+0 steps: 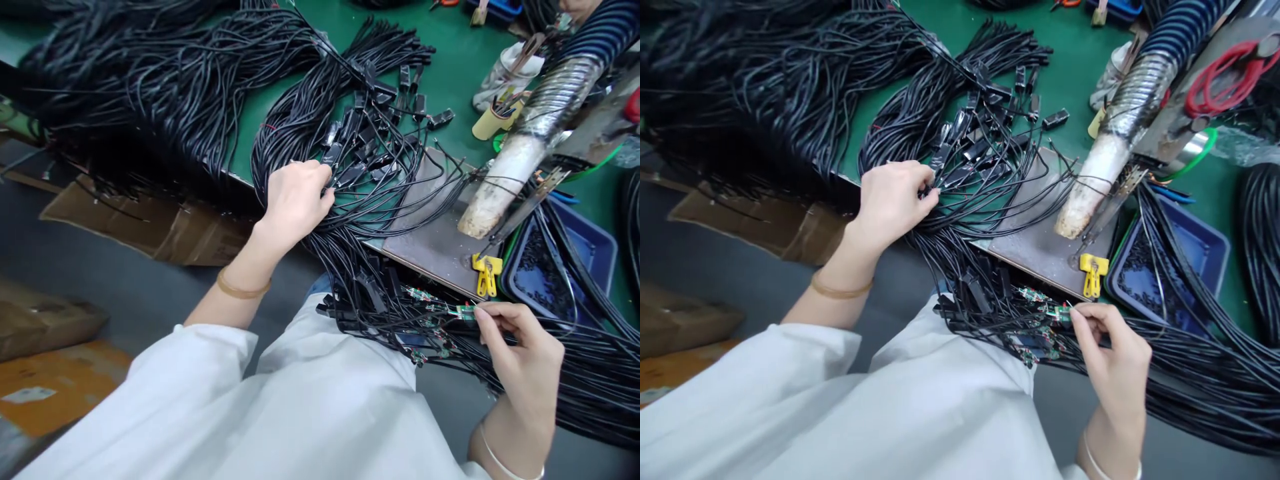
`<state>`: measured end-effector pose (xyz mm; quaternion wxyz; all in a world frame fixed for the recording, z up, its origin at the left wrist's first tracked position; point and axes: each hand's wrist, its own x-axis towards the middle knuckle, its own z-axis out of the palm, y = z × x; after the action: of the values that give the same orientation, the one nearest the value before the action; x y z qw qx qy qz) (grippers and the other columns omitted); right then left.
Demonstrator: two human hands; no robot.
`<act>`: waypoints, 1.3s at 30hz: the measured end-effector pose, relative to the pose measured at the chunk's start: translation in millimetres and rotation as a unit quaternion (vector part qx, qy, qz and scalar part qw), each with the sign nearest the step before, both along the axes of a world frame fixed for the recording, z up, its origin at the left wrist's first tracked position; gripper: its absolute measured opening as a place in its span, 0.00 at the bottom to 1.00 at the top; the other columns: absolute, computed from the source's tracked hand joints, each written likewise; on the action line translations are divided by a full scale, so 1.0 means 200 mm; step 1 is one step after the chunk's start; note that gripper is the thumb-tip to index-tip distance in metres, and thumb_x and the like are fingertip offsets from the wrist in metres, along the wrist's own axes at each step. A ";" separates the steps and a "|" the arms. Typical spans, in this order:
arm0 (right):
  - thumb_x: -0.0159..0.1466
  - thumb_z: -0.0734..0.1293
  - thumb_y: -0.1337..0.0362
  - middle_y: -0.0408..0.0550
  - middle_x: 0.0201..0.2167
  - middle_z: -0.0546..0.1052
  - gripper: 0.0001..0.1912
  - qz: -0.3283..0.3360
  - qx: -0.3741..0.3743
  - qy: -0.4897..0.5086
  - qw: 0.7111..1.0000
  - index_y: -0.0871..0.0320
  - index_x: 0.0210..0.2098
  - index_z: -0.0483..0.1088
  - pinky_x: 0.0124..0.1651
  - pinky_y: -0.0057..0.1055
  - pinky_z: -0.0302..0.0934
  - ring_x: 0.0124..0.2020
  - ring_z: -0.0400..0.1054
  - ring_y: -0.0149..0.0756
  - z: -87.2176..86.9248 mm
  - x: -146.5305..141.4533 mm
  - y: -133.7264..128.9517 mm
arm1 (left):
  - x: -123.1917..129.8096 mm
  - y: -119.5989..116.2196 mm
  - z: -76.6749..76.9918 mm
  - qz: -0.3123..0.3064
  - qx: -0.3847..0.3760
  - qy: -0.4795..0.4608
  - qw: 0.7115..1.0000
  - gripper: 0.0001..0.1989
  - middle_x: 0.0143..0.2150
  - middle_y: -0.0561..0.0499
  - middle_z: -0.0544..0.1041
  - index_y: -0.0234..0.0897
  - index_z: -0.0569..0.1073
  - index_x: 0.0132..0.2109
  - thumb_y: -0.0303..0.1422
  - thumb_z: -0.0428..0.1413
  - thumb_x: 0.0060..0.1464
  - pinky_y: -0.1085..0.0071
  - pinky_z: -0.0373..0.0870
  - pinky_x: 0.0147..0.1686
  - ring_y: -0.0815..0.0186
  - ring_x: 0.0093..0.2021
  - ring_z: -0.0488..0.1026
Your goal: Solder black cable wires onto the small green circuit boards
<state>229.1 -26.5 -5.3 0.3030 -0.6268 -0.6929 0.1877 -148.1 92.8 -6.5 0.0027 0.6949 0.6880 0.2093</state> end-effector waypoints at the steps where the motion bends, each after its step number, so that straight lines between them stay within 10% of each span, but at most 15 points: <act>1: 0.63 0.72 0.61 0.42 0.32 0.79 0.06 -0.002 -0.001 -0.005 1.000 0.55 0.37 0.74 0.29 0.28 0.63 0.25 0.68 0.27 0.00 0.00 0.00 | 0.00 0.00 0.00 0.006 0.000 -0.003 1.000 0.03 0.32 0.48 0.76 0.38 0.75 0.33 0.31 0.58 0.55 0.62 0.62 0.38 0.59 0.37 0.72; 10: 0.64 0.72 0.60 0.39 0.29 0.77 0.05 -0.005 -0.001 -0.022 1.000 0.54 0.37 0.74 0.28 0.27 0.61 0.25 0.67 0.25 0.01 0.02 0.00 | -0.17 -0.02 0.25 0.037 0.300 -0.203 0.931 0.06 0.33 0.61 0.78 0.34 0.78 0.38 0.33 0.61 0.57 0.76 0.70 0.29 0.75 0.35 0.77; 17: 0.62 0.73 0.64 0.41 0.34 0.79 0.04 -0.016 0.036 0.040 0.998 0.55 0.36 0.75 0.31 0.28 0.63 0.27 0.68 0.25 0.02 -0.01 0.01 | 0.01 -0.05 0.33 -0.159 0.345 -0.539 0.752 0.05 0.28 0.61 0.77 0.42 0.81 0.35 0.33 0.69 0.49 0.76 0.66 0.21 0.78 0.24 0.69; 21: 0.61 0.73 0.67 0.42 0.34 0.79 0.04 -0.027 0.059 0.110 0.992 0.56 0.35 0.75 0.29 0.29 0.62 0.27 0.68 0.27 0.02 -0.04 0.03 | 0.28 -0.14 0.28 -0.266 0.312 -0.425 0.807 0.08 0.38 0.50 0.83 0.37 0.82 0.38 0.26 0.69 0.48 0.61 0.74 0.48 0.63 0.44 0.77; 26: 0.61 0.73 0.66 0.41 0.32 0.78 0.04 -0.041 0.067 0.156 0.985 0.56 0.34 0.74 0.27 0.28 0.62 0.24 0.67 0.25 0.03 -0.09 0.10 | 0.61 -0.20 0.10 -0.377 -0.053 -0.448 0.809 0.03 0.33 0.49 0.82 0.35 0.82 0.37 0.26 0.62 0.57 0.73 0.72 0.33 0.69 0.32 0.76; 39: 0.66 0.69 0.63 0.39 0.32 0.76 0.04 -0.009 0.074 0.162 0.984 0.55 0.34 0.71 0.27 0.27 0.63 0.26 0.67 0.25 -0.03 -0.12 0.19 | 0.82 -0.24 -0.07 -0.265 -0.183 -0.568 0.757 0.05 0.29 0.50 0.74 0.30 0.79 0.33 0.29 0.60 0.54 0.78 0.68 0.29 0.72 0.29 0.69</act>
<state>205.3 12.4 -11.6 0.4587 -0.5697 -0.6412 0.2320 16.7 44.8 -20.0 0.5759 0.5889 0.3734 0.4267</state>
